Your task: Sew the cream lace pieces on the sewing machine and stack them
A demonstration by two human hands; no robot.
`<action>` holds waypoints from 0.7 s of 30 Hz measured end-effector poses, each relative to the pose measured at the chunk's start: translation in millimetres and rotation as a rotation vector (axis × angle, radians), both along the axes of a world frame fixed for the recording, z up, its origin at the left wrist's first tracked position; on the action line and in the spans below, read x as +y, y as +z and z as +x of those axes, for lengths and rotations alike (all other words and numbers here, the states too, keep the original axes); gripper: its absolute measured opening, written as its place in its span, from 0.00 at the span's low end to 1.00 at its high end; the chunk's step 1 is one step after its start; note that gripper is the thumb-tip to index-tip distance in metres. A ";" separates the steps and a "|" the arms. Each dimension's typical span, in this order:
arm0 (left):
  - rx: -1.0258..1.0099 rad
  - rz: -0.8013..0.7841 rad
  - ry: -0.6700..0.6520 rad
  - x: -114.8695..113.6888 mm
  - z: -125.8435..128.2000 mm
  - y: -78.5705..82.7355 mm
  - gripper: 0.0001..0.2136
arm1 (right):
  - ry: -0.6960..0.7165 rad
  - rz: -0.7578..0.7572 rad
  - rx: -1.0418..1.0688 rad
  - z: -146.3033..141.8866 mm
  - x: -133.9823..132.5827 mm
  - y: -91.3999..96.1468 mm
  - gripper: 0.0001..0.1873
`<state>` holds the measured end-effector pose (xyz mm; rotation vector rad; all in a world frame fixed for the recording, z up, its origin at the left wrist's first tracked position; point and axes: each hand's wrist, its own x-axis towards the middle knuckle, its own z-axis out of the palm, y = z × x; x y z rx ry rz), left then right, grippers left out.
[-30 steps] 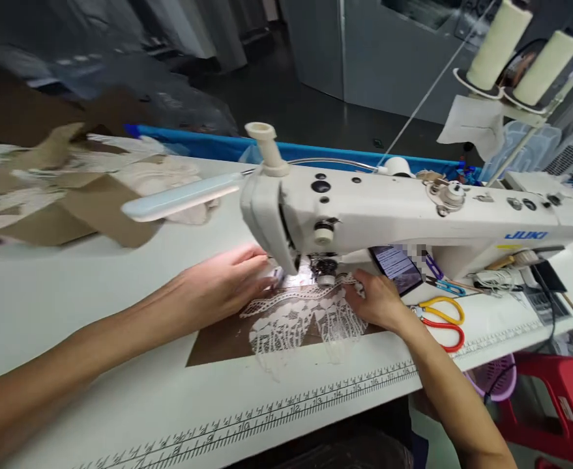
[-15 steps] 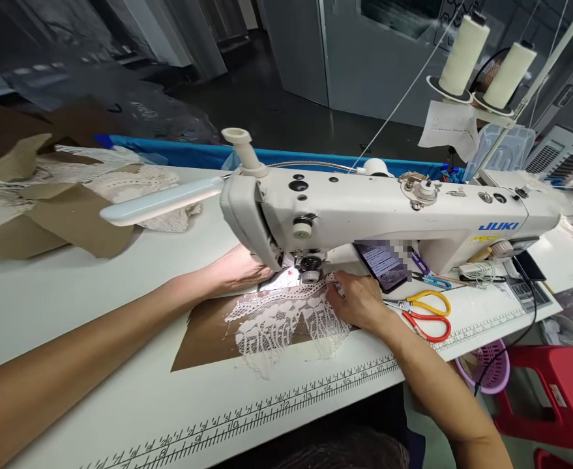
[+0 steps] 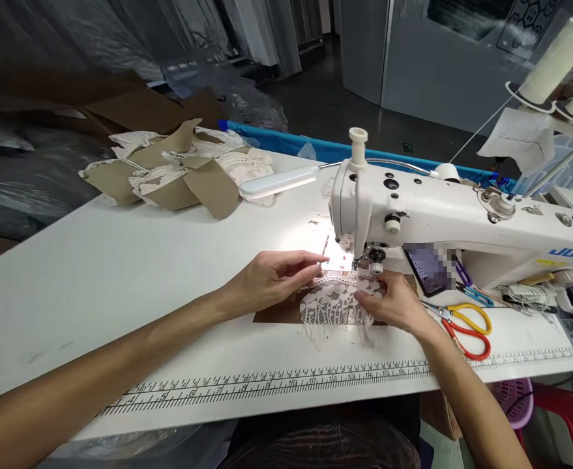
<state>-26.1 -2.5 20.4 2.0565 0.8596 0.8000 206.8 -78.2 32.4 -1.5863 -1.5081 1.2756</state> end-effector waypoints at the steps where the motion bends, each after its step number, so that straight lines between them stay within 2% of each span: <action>1: -0.026 -0.128 -0.034 -2.9 1.5 -0.9 0.21 | -0.013 -0.042 0.079 -9.6 1.0 -0.6 0.20; 4: -0.052 -0.446 -0.133 -8.6 2.9 1.8 0.29 | -0.022 -0.122 0.256 -32.9 4.9 0.4 0.25; 6: 0.017 -0.510 -0.133 -11.5 1.5 6.7 0.33 | -0.019 -0.140 0.247 -38.0 6.2 2.1 0.26; 8: 0.119 -0.457 -0.082 -14.7 -0.4 11.0 0.37 | -0.006 -0.078 0.098 -33.7 4.6 2.3 0.22; 11: 0.209 -0.322 -0.034 -19.2 -1.9 12.0 0.32 | 0.028 0.184 -0.262 -18.7 -4.0 -2.9 0.15; 14: 0.219 -0.234 -0.023 -22.5 -2.3 9.5 0.24 | 0.167 0.477 -0.568 -8.6 -14.8 -13.4 0.16; 16: 0.218 -0.216 -0.009 -24.0 -2.5 9.0 0.23 | 0.287 0.615 -0.727 -7.7 -18.4 -20.2 0.17; 18: 0.213 -0.228 0.009 -24.8 -2.8 9.8 0.22 | 0.348 0.681 -0.846 -9.8 -17.2 -24.6 0.17; 21: 0.175 -0.267 0.047 -24.8 -3.0 10.9 0.21 | 0.369 0.683 -0.920 -13.2 -8.9 -24.8 0.16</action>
